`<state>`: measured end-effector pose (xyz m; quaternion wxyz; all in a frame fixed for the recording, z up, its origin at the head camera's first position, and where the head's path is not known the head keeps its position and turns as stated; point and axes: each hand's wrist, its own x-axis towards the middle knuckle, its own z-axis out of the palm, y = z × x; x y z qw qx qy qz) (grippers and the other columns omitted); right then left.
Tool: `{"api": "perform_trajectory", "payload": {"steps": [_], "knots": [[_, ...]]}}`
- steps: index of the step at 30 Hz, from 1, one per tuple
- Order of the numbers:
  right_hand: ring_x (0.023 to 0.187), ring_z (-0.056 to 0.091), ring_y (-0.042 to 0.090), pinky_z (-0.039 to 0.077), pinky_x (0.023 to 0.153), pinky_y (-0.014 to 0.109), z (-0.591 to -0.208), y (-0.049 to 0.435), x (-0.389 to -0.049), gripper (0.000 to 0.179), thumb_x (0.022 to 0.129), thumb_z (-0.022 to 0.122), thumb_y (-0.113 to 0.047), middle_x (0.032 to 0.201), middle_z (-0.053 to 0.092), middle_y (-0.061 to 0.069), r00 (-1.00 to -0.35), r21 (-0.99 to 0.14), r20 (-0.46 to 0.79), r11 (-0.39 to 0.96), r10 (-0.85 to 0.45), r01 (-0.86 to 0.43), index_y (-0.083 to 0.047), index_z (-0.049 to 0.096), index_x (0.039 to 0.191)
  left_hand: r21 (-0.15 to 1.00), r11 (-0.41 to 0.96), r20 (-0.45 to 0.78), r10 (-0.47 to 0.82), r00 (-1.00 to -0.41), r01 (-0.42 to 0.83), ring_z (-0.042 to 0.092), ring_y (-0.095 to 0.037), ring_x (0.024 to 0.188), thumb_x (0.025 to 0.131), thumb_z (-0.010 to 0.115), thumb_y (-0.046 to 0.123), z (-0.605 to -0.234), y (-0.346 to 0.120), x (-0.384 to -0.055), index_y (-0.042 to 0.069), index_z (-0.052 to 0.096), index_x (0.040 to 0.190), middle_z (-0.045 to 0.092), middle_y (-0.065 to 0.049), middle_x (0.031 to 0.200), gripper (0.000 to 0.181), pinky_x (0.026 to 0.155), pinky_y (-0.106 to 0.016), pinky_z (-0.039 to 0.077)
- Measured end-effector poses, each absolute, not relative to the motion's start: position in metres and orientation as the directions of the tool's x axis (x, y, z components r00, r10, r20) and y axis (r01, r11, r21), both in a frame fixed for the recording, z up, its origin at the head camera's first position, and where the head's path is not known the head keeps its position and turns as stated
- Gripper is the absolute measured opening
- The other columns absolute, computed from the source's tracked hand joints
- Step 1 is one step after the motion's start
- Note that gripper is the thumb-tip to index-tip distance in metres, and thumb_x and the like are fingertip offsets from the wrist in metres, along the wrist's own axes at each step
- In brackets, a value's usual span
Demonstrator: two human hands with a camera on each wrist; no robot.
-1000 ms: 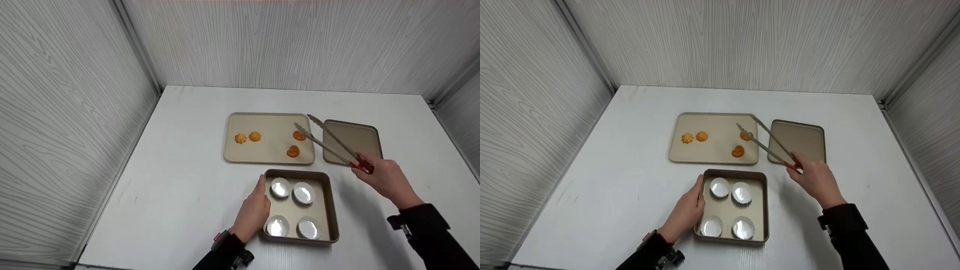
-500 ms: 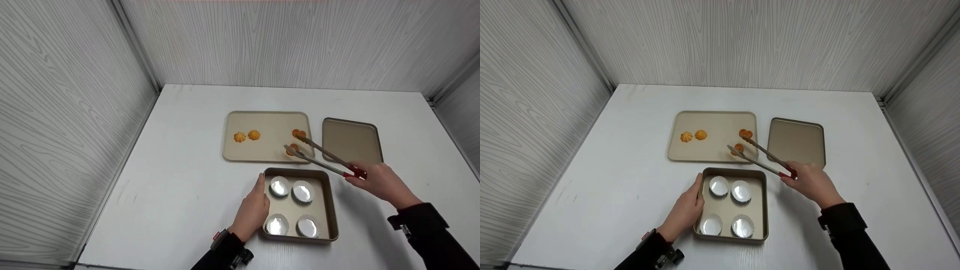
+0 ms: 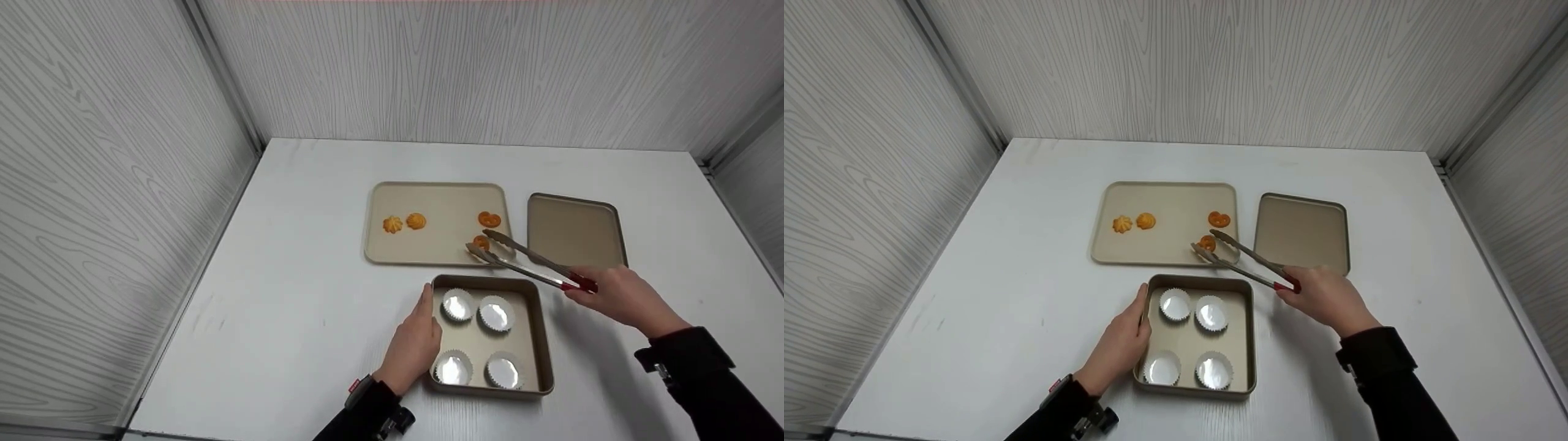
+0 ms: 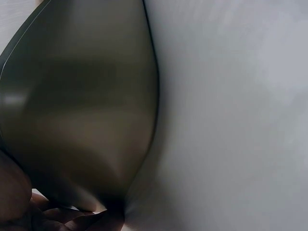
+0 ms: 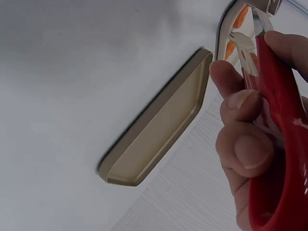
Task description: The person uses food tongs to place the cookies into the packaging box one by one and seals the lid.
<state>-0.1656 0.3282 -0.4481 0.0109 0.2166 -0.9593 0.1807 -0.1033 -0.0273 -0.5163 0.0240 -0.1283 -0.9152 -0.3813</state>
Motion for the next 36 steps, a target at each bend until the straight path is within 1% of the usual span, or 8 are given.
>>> {"api": "perform_trajectory", "payload": {"steps": [4,6,10,15,20,22,28,36], "knots": [[0.056,0.042,0.007,0.034,0.053,0.027,-0.435,0.325,-0.171,0.020,0.089,0.078,-0.018,0.064,0.050,-0.010,-0.891,-0.314,0.068,0.838,-0.449,-0.446,-0.019,0.059,0.082,0.684,0.683,0.147,0.215,-0.966,0.256,0.053,-0.018,0.074,0.099,0.045,0.000,-0.516,-0.027,-0.103,-0.009,0.029,0.156,0.047,-0.023,0.153,0.060,0.073,-0.038,0.054],[0.057,0.040,0.007,0.032,0.053,0.027,-0.428,0.324,-0.173,0.022,0.090,0.078,-0.018,0.064,0.048,-0.009,-0.887,-0.308,0.036,0.840,-0.460,-0.447,-0.020,0.057,0.081,0.682,0.684,0.149,0.215,-0.965,0.257,0.055,-0.019,0.076,0.099,0.045,0.000,-0.517,-0.027,-0.103,-0.010,0.029,0.156,0.048,-0.023,0.153,0.060,0.075,-0.039,0.054],[0.058,0.038,0.008,0.030,0.052,0.027,-0.419,0.322,-0.176,0.024,0.091,0.076,-0.018,0.064,0.046,-0.009,-0.887,-0.310,-0.017,0.846,-0.462,-0.435,-0.019,0.055,0.080,0.679,0.685,0.160,0.213,-0.964,0.264,0.057,-0.021,0.076,0.099,0.046,0.000,-0.517,-0.027,-0.103,-0.010,0.029,0.156,0.050,-0.024,0.151,0.060,0.075,-0.040,0.055],[0.057,0.036,0.008,0.027,0.053,0.027,-0.415,0.320,-0.177,0.031,0.091,0.075,-0.018,0.062,0.041,-0.009,-0.894,-0.303,-0.023,0.855,-0.447,-0.420,-0.020,0.049,0.074,0.681,0.681,0.167,0.214,-0.962,0.270,0.055,-0.019,0.072,0.098,0.047,-0.002,-0.516,-0.027,-0.102,-0.010,0.029,0.155,0.050,-0.024,0.151,0.061,0.072,-0.039,0.054],[0.058,0.040,0.009,0.031,0.054,0.028,-0.417,0.319,-0.175,0.027,0.092,0.074,-0.017,0.063,0.046,-0.008,-0.897,-0.290,-0.015,0.861,-0.441,-0.418,-0.021,0.052,0.078,0.696,0.671,0.138,0.222,-0.965,0.254,0.044,-0.014,0.060,0.099,0.045,0.000,-0.516,-0.027,-0.104,-0.010,0.027,0.156,0.046,-0.023,0.154,0.061,0.061,-0.035,0.049],[0.058,0.041,0.009,0.033,0.054,0.028,-0.419,0.318,-0.174,0.026,0.092,0.075,-0.017,0.063,0.047,-0.009,-0.896,-0.282,0.002,0.859,-0.444,-0.426,-0.021,0.052,0.078,0.700,0.671,0.124,0.223,-0.967,0.245,0.042,-0.014,0.060,0.099,0.045,0.001,-0.515,-0.027,-0.104,-0.009,0.027,0.157,0.045,-0.022,0.155,0.061,0.060,-0.035,0.048],[0.058,0.043,0.008,0.035,0.054,0.029,-0.422,0.318,-0.172,0.025,0.090,0.077,-0.016,0.064,0.050,-0.012,-0.881,-0.257,0.075,0.845,-0.467,-0.469,-0.022,0.055,0.079,0.693,0.682,0.115,0.217,-0.969,0.235,0.049,-0.017,0.064,0.099,0.045,0.002,-0.516,-0.028,-0.105,-0.009,0.027,0.157,0.045,-0.022,0.156,0.061,0.068,-0.038,0.053],[0.059,0.049,0.007,0.039,0.053,0.031,-0.427,0.321,-0.170,0.017,0.088,0.079,-0.015,0.068,0.058,-0.012,-0.865,-0.209,0.146,0.840,-0.479,-0.500,-0.021,0.063,0.089,0.689,0.679,0.136,0.223,-0.965,0.254,0.055,-0.021,0.070,0.099,0.045,0.001,-0.517,-0.027,-0.105,-0.010,0.027,0.156,0.044,-0.023,0.156,0.061,0.074,-0.041,0.055]]}}
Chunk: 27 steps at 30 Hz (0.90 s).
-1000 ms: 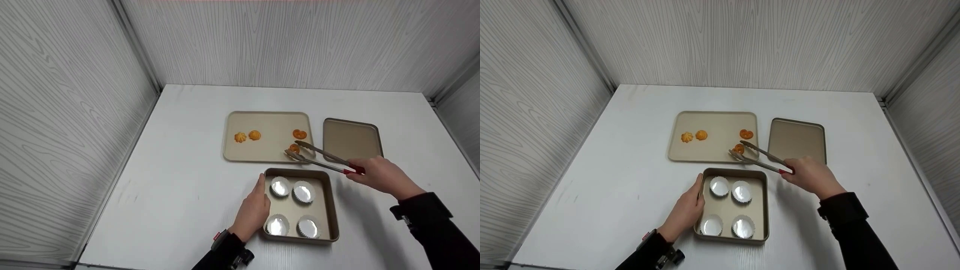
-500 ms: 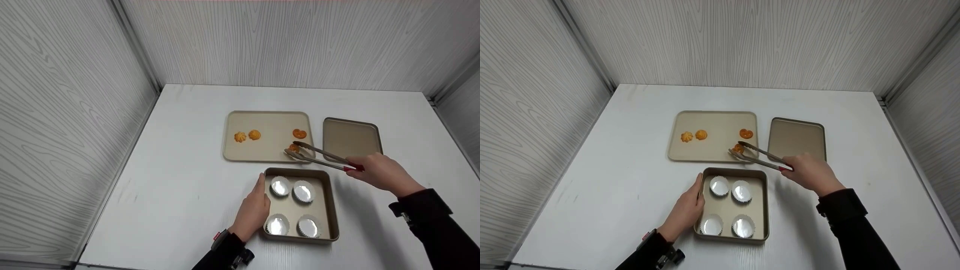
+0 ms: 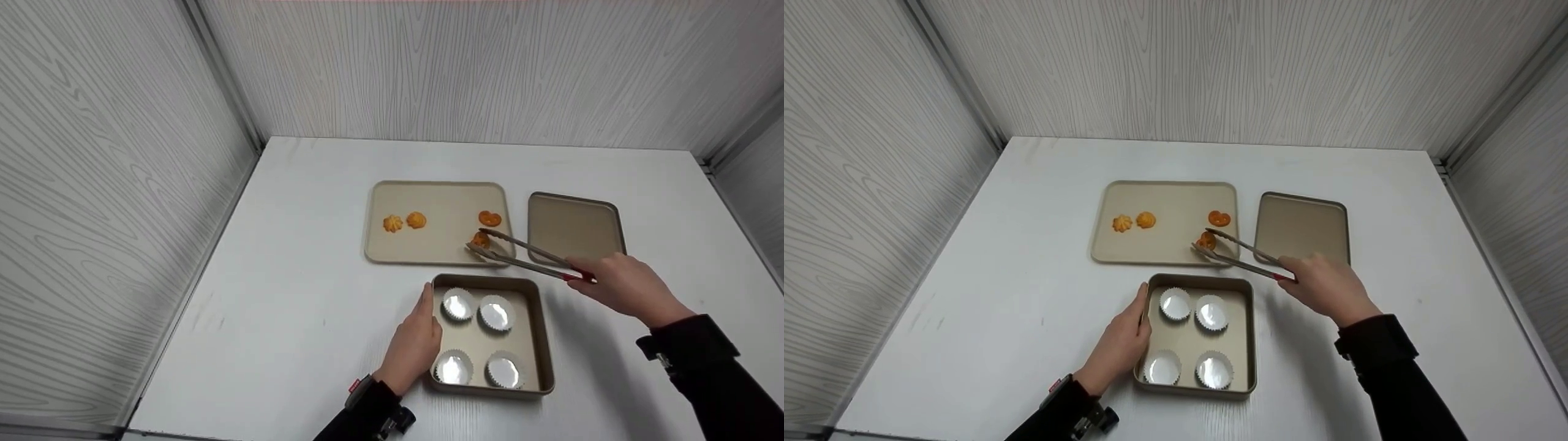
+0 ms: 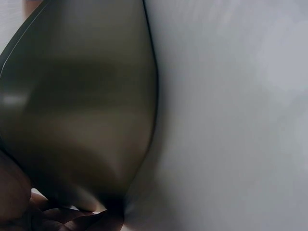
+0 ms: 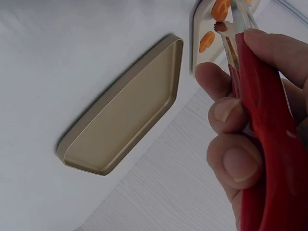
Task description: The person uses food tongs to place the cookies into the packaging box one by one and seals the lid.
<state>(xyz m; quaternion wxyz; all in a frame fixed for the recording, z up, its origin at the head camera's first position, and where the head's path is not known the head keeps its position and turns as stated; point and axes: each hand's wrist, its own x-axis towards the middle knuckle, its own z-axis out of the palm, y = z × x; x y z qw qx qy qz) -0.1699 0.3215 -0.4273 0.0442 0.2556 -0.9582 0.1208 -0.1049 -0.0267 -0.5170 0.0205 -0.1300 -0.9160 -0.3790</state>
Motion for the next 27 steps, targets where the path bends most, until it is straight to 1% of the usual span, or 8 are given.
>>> {"api": "perform_trajectory", "payload": {"steps": [4,11,16,19,21,24,27], "knots": [[0.059,0.052,0.008,0.040,0.053,0.033,-0.429,0.323,-0.170,0.018,0.087,0.080,-0.015,0.069,0.061,-0.012,-0.870,-0.195,0.160,0.849,-0.467,-0.491,-0.022,0.063,0.089,0.696,0.675,0.122,0.222,-0.967,0.243,0.052,-0.019,0.067,0.100,0.045,0.002,-0.516,-0.027,-0.105,-0.009,0.026,0.157,0.045,-0.023,0.155,0.061,0.071,-0.039,0.054],[0.061,0.057,0.012,0.041,0.052,0.036,-0.429,0.327,-0.167,0.018,0.085,0.081,-0.014,0.071,0.065,-0.011,-0.865,-0.193,0.216,0.848,-0.453,-0.493,-0.021,0.067,0.095,0.698,0.674,0.118,0.222,-0.968,0.240,0.054,-0.021,0.073,0.100,0.045,0.002,-0.516,-0.027,-0.104,-0.009,0.026,0.157,0.042,-0.022,0.157,0.061,0.075,-0.040,0.055],[0.063,0.064,0.017,0.045,0.052,0.038,-0.428,0.328,-0.164,0.022,0.083,0.082,-0.011,0.075,0.071,-0.007,-0.860,-0.187,0.241,0.848,-0.450,-0.496,-0.019,0.071,0.101,0.703,0.673,0.104,0.224,-0.969,0.232,0.049,-0.017,0.068,0.100,0.045,0.002,-0.517,-0.027,-0.104,-0.008,0.025,0.158,0.043,-0.021,0.157,0.062,0.070,-0.037,0.052],[0.062,0.065,0.018,0.045,0.051,0.038,-0.428,0.328,-0.163,0.024,0.082,0.083,-0.011,0.075,0.072,-0.006,-0.851,-0.179,0.262,0.844,-0.455,-0.506,-0.018,0.073,0.104,0.703,0.672,0.107,0.224,-0.969,0.233,0.047,-0.016,0.066,0.100,0.045,0.002,-0.517,-0.027,-0.104,-0.008,0.025,0.158,0.043,-0.021,0.157,0.062,0.068,-0.036,0.051],[0.060,0.063,0.017,0.044,0.051,0.036,-0.427,0.328,-0.161,0.025,0.082,0.083,-0.010,0.075,0.072,-0.006,-0.843,-0.171,0.279,0.839,-0.461,-0.516,-0.017,0.074,0.104,0.703,0.672,0.109,0.223,-0.969,0.234,0.050,-0.017,0.067,0.100,0.045,0.002,-0.517,-0.027,-0.104,-0.008,0.025,0.158,0.043,-0.021,0.157,0.062,0.069,-0.036,0.052],[0.057,0.061,0.014,0.042,0.050,0.035,-0.425,0.329,-0.159,0.027,0.081,0.084,-0.010,0.075,0.072,-0.007,-0.829,-0.156,0.300,0.833,-0.473,-0.531,-0.016,0.075,0.106,0.698,0.677,0.114,0.218,-0.969,0.234,0.058,-0.021,0.076,0.100,0.045,0.003,-0.517,-0.027,-0.104,-0.008,0.026,0.158,0.042,-0.021,0.157,0.062,0.076,-0.039,0.055],[0.055,0.055,0.009,0.039,0.049,0.031,-0.422,0.329,-0.154,0.028,0.080,0.084,-0.010,0.074,0.072,-0.010,-0.821,-0.151,0.313,0.828,-0.478,-0.540,-0.018,0.075,0.106,0.692,0.683,0.113,0.216,-0.970,0.233,0.062,-0.025,0.082,0.100,0.045,0.003,-0.517,-0.027,-0.104,-0.008,0.026,0.158,0.044,-0.021,0.157,0.062,0.080,-0.041,0.055]]}}
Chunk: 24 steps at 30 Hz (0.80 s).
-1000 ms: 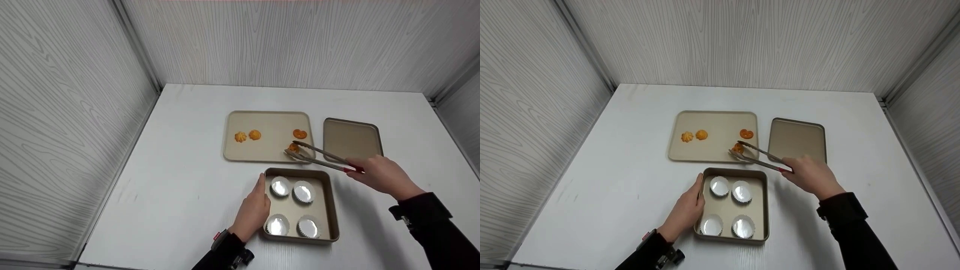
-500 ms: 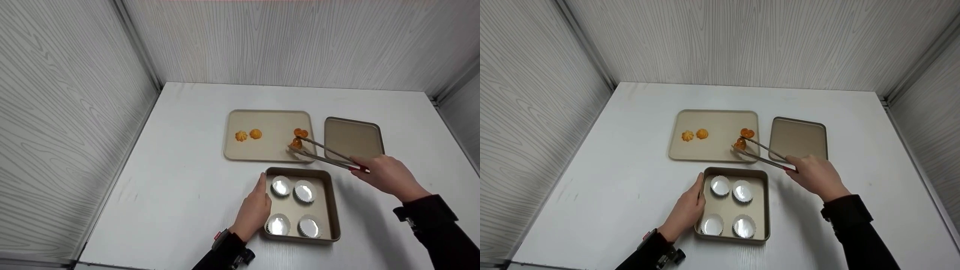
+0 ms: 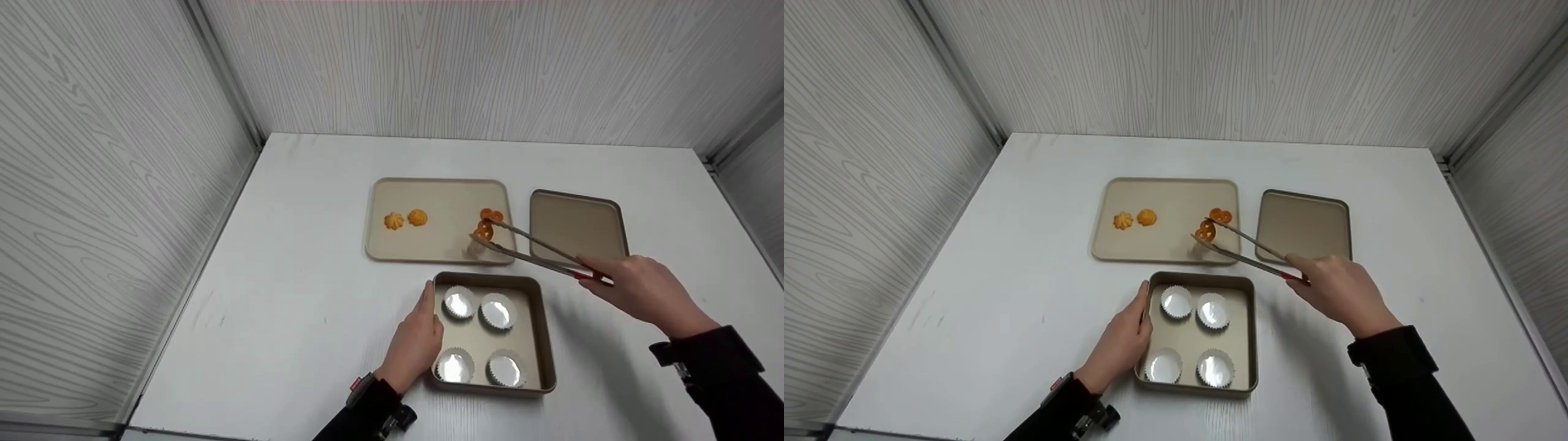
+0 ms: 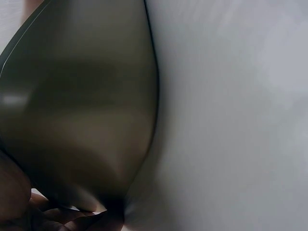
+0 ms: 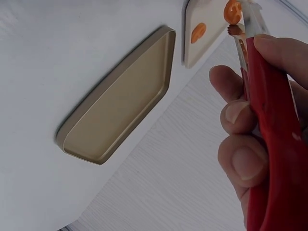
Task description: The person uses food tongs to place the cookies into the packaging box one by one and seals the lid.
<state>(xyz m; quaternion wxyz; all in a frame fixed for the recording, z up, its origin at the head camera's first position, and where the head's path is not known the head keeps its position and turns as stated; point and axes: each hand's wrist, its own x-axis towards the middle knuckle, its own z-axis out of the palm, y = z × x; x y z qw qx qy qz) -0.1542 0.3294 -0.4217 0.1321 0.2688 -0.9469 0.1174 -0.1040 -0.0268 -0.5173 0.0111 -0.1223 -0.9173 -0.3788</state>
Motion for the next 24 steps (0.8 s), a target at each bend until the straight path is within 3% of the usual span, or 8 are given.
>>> {"api": "perform_trajectory", "payload": {"steps": [4,8,13,24], "knots": [[0.054,0.047,0.000,0.036,0.048,0.025,-0.416,0.332,-0.145,0.032,0.078,0.085,-0.007,0.072,0.069,-0.014,-0.796,-0.158,0.356,0.808,-0.490,-0.568,-0.020,0.074,0.105,0.693,0.680,0.119,0.219,-0.968,0.239,0.063,-0.026,0.087,0.100,0.045,0.003,-0.517,-0.027,-0.104,-0.008,0.026,0.158,0.044,-0.021,0.156,0.062,0.083,-0.042,0.055],[0.054,0.051,-0.001,0.040,0.047,0.023,-0.410,0.336,-0.132,0.038,0.073,0.085,-0.003,0.071,0.070,-0.011,-0.756,-0.145,0.422,0.786,-0.501,-0.601,-0.016,0.077,0.107,0.695,0.674,0.132,0.224,-0.966,0.251,0.065,-0.027,0.095,0.100,0.045,0.002,-0.516,-0.026,-0.103,-0.009,0.026,0.157,0.045,-0.022,0.156,0.061,0.086,-0.042,0.055],[0.055,0.049,-0.006,0.039,0.049,0.017,-0.400,0.340,-0.121,0.041,0.070,0.085,0.001,0.069,0.070,-0.013,-0.725,-0.126,0.458,0.769,-0.515,-0.626,-0.013,0.079,0.108,0.696,0.672,0.135,0.224,-0.965,0.254,0.061,-0.025,0.082,0.099,0.046,0.001,-0.515,-0.027,-0.103,-0.009,0.026,0.157,0.045,-0.023,0.155,0.062,0.080,-0.041,0.055],[0.050,0.043,0.001,0.033,0.043,0.027,-0.402,0.337,-0.124,0.029,0.073,0.085,-0.007,0.063,0.063,-0.013,-0.756,-0.057,0.422,0.818,-0.500,-0.572,-0.018,0.073,0.097,0.698,0.674,0.129,0.215,-0.968,0.243,0.064,-0.028,0.083,0.099,0.045,0.001,-0.518,-0.027,-0.104,-0.009,0.027,0.157,0.050,-0.025,0.150,0.062,0.080,-0.043,0.056]]}}
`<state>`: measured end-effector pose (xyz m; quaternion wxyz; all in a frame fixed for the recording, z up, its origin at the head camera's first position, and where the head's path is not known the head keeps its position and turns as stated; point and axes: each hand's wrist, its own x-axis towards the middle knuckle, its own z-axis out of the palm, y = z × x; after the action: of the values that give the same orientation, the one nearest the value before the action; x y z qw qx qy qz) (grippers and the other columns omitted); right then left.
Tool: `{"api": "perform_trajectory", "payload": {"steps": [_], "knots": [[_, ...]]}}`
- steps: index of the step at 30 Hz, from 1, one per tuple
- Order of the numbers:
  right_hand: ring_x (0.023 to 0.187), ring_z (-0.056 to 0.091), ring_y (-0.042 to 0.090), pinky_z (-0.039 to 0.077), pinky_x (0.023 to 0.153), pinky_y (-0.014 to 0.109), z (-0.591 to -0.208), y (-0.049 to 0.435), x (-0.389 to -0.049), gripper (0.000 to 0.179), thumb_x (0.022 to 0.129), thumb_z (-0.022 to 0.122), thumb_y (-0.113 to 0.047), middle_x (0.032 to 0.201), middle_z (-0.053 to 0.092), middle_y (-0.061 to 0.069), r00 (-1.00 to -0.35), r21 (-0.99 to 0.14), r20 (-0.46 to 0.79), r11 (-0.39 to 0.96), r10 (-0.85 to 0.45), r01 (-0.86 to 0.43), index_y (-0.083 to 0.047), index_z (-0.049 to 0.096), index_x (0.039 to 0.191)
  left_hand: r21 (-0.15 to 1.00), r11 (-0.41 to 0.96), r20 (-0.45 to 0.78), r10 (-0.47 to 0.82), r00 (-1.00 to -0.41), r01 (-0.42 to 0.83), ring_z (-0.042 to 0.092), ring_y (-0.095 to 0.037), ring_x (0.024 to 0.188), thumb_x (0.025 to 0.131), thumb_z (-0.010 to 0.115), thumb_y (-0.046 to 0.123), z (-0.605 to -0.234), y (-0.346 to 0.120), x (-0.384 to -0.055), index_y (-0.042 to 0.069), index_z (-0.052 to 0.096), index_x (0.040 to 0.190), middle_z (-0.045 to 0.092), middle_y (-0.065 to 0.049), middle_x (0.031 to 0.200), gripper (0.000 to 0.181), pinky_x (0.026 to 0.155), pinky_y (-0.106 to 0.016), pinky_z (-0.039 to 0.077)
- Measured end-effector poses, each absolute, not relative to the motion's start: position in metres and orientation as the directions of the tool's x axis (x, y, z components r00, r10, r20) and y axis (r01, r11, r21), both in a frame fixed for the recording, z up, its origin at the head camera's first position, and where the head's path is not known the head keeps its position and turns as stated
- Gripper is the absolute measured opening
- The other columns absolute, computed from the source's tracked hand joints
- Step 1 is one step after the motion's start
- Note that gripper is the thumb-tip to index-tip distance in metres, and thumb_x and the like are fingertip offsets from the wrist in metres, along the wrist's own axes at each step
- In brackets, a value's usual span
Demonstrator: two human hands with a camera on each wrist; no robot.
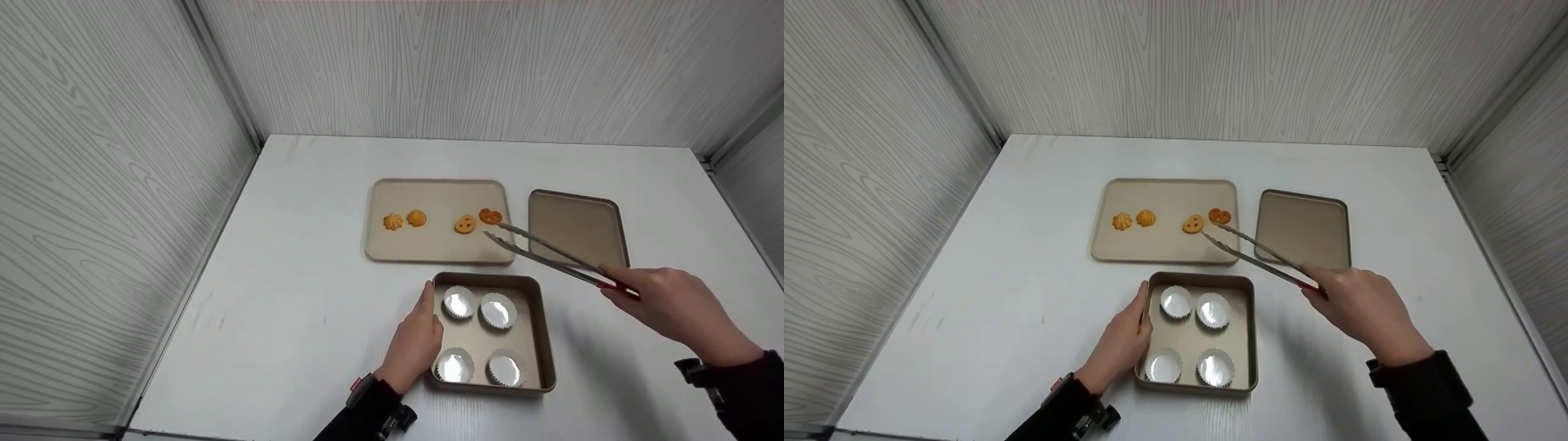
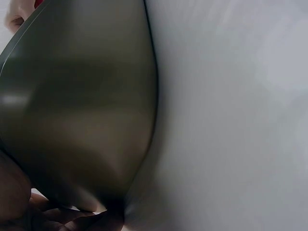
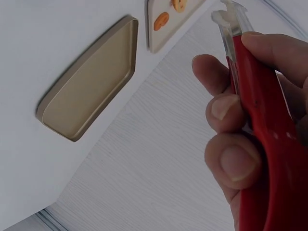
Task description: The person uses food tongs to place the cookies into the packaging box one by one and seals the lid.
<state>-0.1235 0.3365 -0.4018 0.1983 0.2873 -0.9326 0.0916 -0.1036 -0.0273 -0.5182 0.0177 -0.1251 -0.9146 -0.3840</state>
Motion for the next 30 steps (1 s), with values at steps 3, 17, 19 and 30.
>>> {"api": "perform_trajectory", "payload": {"steps": [3,17,19,30], "knots": [[0.049,0.042,0.004,0.031,0.043,0.027,-0.407,0.332,-0.128,0.026,0.075,0.085,-0.009,0.063,0.063,-0.011,-0.773,-0.065,0.408,0.829,-0.486,-0.556,-0.017,0.068,0.093,0.700,0.676,0.121,0.208,-0.971,0.232,0.064,-0.029,0.081,0.099,0.046,0.002,-0.518,-0.027,-0.103,-0.008,0.026,0.157,0.050,-0.025,0.150,0.062,0.081,-0.044,0.056],[0.055,0.046,0.011,0.034,0.048,0.031,-0.432,0.304,-0.152,0.021,0.085,0.079,-0.014,0.069,0.064,-0.009,-0.888,-0.229,0.228,0.865,-0.399,-0.447,-0.019,0.059,0.083,0.690,0.682,0.133,0.211,-0.968,0.244,0.065,-0.030,0.083,0.099,0.048,0.000,-0.517,-0.027,-0.103,-0.008,0.027,0.157,0.051,-0.025,0.149,0.063,0.081,-0.044,0.056],[0.055,0.045,0.012,0.034,0.048,0.031,-0.436,0.301,-0.156,0.019,0.086,0.079,-0.014,0.067,0.062,-0.007,-0.893,-0.242,0.218,0.865,-0.393,-0.440,-0.018,0.060,0.083,0.692,0.680,0.131,0.210,-0.969,0.241,0.064,-0.029,0.080,0.099,0.048,0.000,-0.516,-0.027,-0.103,-0.008,0.027,0.157,0.051,-0.025,0.150,0.063,0.079,-0.044,0.056],[0.052,0.041,0.013,0.031,0.048,0.032,-0.449,0.285,-0.172,0.015,0.091,0.075,-0.018,0.057,0.048,-0.009,-0.908,-0.269,0.171,0.868,-0.382,-0.416,-0.013,0.063,0.083,0.700,0.671,0.139,0.210,-0.968,0.246,0.058,-0.022,0.078,0.099,0.046,0.001,-0.520,-0.027,-0.104,-0.008,0.028,0.157,0.050,-0.023,0.151,0.062,0.074,-0.041,0.054]]}}
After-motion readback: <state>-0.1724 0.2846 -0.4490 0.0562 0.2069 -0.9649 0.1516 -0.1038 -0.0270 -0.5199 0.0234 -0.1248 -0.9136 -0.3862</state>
